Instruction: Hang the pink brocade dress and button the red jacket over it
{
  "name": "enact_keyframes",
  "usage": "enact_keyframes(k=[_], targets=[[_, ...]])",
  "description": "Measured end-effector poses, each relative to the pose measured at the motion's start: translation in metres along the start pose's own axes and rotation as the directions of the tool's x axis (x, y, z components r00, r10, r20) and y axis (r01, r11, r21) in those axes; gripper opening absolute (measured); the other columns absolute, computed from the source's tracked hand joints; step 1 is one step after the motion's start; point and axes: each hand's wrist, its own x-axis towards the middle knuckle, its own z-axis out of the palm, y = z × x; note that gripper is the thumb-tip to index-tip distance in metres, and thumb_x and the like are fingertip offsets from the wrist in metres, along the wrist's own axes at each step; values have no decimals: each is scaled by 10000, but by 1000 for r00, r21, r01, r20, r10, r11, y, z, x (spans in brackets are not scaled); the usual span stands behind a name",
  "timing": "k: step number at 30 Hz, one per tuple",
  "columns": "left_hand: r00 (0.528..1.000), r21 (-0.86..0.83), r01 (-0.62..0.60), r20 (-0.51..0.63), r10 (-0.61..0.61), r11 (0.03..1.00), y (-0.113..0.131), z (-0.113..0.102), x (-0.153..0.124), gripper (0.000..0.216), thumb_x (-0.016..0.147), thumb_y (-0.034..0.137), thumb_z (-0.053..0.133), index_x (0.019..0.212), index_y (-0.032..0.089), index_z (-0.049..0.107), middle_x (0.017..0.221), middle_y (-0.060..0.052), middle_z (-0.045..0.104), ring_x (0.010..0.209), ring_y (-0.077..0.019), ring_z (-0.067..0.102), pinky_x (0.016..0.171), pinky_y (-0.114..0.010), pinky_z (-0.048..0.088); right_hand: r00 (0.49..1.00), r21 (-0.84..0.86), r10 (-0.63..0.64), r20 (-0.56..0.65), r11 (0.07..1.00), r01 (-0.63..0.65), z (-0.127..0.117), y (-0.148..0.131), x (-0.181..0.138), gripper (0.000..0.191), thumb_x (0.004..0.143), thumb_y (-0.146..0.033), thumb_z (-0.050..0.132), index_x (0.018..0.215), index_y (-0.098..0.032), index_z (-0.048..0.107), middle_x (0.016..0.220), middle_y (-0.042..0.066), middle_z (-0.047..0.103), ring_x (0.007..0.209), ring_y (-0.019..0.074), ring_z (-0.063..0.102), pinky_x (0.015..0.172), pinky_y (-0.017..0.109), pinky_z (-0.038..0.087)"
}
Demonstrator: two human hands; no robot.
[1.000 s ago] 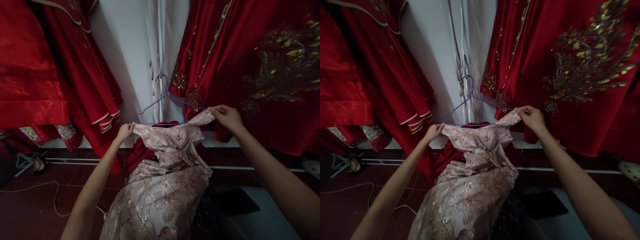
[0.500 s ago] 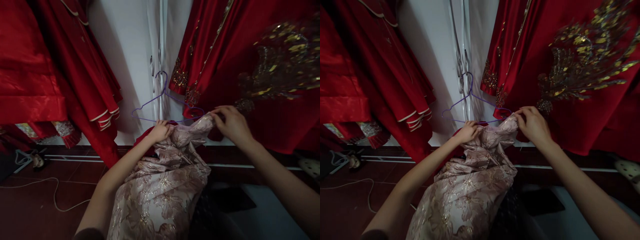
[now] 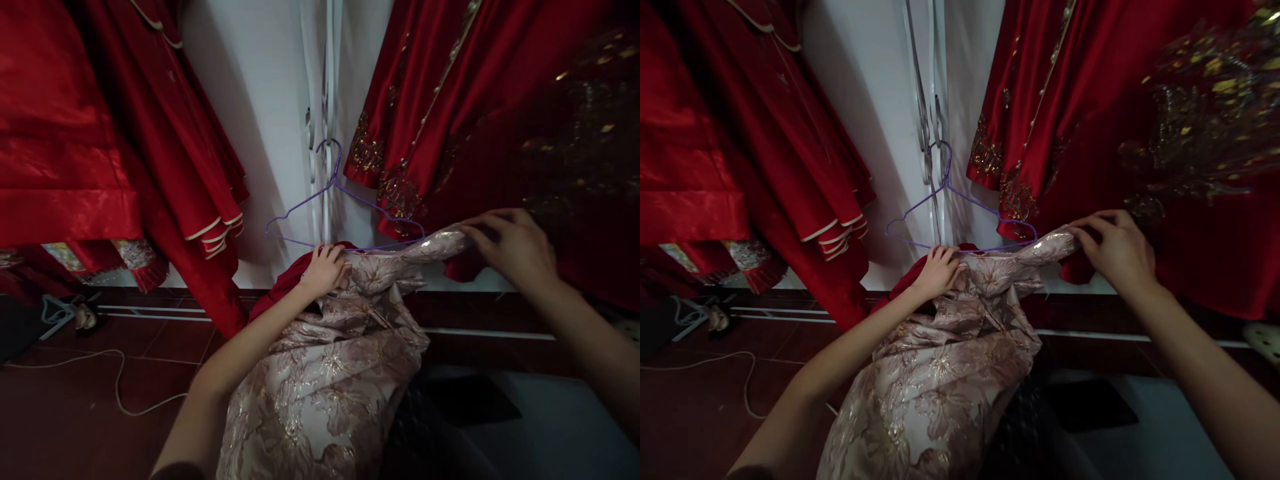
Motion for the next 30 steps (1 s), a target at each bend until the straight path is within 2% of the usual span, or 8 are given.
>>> enact_keyframes(k=[7,13,18,22,24,27,28,30], targets=[[999,-17,-28,33,28,999,-3,-4,-1,332,908,327,342,992,152,612,1279,-93,475,1118,-227,432,986,-434,294,997,145,-53,-58,988,61,0,-11,6,218,786,-332,597,966,-238,678,963,89,591,943,186,557,798,267,428],[998,-135,-38,36,44,990,7,-8,2,337,919,338,317,959,169,606,1299,-69,472,1149,-207,422,962,-403,305,993,344,-109,-52,931,121,-1,-69,30,179,808,-290,554,920,-201,661,940,90,610,927,187,551,814,274,414],[993,-265,99,-32,-112,959,25,-15,7,306,925,337,313,975,200,582,1205,-52,539,1133,-180,437,989,-399,272,994,440,-74,78,898,32,6,-120,30,204,879,-304,403,969,-189,545,866,71,641,721,184,571,659,282,396],[965,-362,158,-140,-221,919,14,-24,0,274,917,336,345,969,204,580,1106,-55,564,1057,-154,474,937,-317,330,999,364,-34,31,931,21,3,-126,24,216,883,-356,374,945,-201,512,901,80,641,794,227,571,678,308,371],[896,-365,296,-215,-389,883,-8,-27,-13,269,899,361,384,945,202,596,1064,-69,567,1003,-170,488,873,-311,360,999,362,-47,9,931,41,0,-121,26,204,872,-378,404,921,-213,513,907,64,645,803,216,573,684,297,366],[680,-395,572,-261,-685,719,-52,-21,-40,303,868,412,426,842,181,620,888,-78,594,845,-180,516,751,-297,384,998,386,-56,10,921,48,-2,-114,35,205,849,-404,459,890,-216,528,841,41,653,731,181,577,660,268,364],[638,-412,623,-226,-736,665,-67,-18,-49,314,859,422,435,799,177,622,812,-69,596,788,-174,518,716,-285,385,999,393,-52,9,918,44,-3,-112,38,209,844,-410,469,880,-215,536,818,36,654,709,172,578,652,260,364],[603,-454,666,-140,-785,592,-90,-10,-65,345,855,433,430,737,173,624,702,-48,588,725,-164,517,670,-261,382,999,397,-37,-2,917,35,-2,-109,44,219,839,-422,480,855,-215,550,783,28,653,683,162,579,645,251,364]])
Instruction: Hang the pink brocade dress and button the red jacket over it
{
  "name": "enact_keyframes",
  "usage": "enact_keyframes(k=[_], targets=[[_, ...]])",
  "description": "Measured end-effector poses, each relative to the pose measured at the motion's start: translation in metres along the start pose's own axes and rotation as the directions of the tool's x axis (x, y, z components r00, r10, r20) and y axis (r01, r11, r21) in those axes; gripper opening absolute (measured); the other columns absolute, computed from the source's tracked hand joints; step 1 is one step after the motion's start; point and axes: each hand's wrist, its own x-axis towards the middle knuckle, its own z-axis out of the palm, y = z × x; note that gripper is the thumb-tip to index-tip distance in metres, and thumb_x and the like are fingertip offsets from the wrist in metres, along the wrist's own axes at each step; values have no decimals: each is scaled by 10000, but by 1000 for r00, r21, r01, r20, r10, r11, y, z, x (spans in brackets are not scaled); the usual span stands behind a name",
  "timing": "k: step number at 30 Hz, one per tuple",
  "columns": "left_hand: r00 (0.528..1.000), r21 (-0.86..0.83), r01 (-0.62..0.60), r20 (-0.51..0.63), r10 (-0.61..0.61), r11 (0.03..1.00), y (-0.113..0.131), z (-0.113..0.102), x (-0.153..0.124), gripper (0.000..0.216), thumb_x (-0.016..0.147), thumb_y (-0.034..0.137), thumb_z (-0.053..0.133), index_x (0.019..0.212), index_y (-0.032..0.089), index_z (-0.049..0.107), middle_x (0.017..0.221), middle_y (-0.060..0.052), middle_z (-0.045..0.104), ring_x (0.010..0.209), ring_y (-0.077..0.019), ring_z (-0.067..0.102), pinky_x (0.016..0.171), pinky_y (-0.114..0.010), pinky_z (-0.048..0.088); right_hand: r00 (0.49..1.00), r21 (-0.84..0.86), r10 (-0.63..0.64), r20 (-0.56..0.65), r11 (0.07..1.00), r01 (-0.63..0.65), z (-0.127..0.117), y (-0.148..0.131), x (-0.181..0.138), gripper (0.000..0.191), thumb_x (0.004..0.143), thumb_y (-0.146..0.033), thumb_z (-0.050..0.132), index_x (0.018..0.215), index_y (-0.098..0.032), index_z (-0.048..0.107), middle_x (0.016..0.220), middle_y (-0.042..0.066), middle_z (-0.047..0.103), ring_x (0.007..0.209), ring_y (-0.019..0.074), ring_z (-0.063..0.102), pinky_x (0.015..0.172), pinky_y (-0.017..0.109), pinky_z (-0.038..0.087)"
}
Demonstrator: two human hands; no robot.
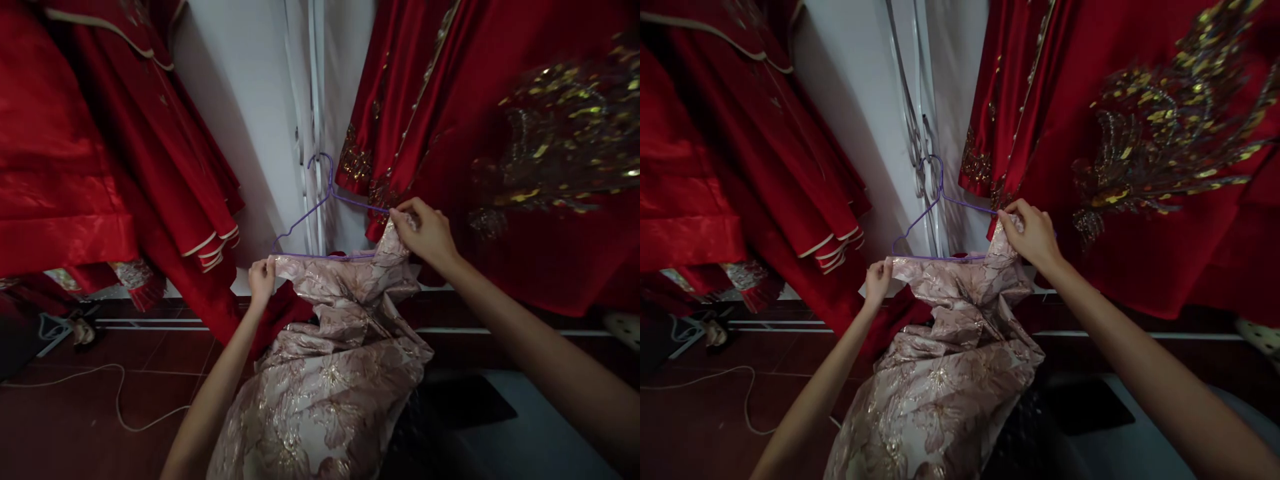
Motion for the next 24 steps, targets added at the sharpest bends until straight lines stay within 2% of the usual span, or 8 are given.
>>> enact_keyframes(k=[2,4,8,11,14,18,20,24], targets=[[999,-62,25,48,-22,998,-18,-1,4,366,862,440,404,764,172,632,692,-37,598,710,-153,523,653,-244,386,1000,-3,5,-17,1000,-5,0,2,4,232,837,-432,482,821,-213,559,752,24,649,667,159,578,642,248,365],[997,-120,35,76,-26,992,-26,1,6,368,864,447,393,838,174,639,753,-37,623,734,-148,534,670,-237,399,1000,9,-1,-13,1000,1,-1,5,7,246,837,-437,479,786,-211,563,725,20,641,653,157,574,643,251,369],[996,-191,67,72,-54,979,-22,4,9,365,854,450,410,936,173,633,881,-54,641,837,-158,550,743,-245,421,1000,76,2,31,997,-5,-2,11,14,263,832,-458,470,747,-227,562,693,10,630,633,163,562,651,274,384],[995,-216,88,67,-75,973,-12,4,17,368,844,451,423,960,170,630,920,-64,639,829,-159,554,717,-244,431,997,114,30,68,993,-37,-1,17,18,271,828,-480,456,745,-244,560,695,4,631,615,165,550,649,289,394],[988,-213,135,108,-114,968,-3,3,28,353,827,446,440,884,159,639,810,-50,635,707,-141,538,633,-228,416,996,143,40,78,988,-51,2,21,20,259,826,-470,460,743,-244,557,679,-3,622,595,157,544,651,286,394],[958,-130,271,132,-254,954,-1,-2,32,361,823,425,427,662,146,588,560,-16,540,540,-121,464,529,-224,353,994,180,39,103,982,-57,7,23,20,237,826,-444,481,763,-231,564,681,0,620,590,145,545,647,267,388],[948,-98,305,123,-293,947,-6,-6,26,344,820,404,428,644,145,571,543,-13,531,521,-119,457,517,-227,342,992,195,40,116,979,-62,9,23,18,243,825,-445,491,768,-222,566,684,3,617,596,138,545,632,251,383],[945,-102,308,151,-291,946,-19,-14,16,323,829,372,412,704,137,595,580,-14,558,562,-120,487,545,-217,365,994,202,74,76,975,-88,12,18,15,248,816,-444,514,762,-208,568,672,4,606,591,121,526,602,224,370]])
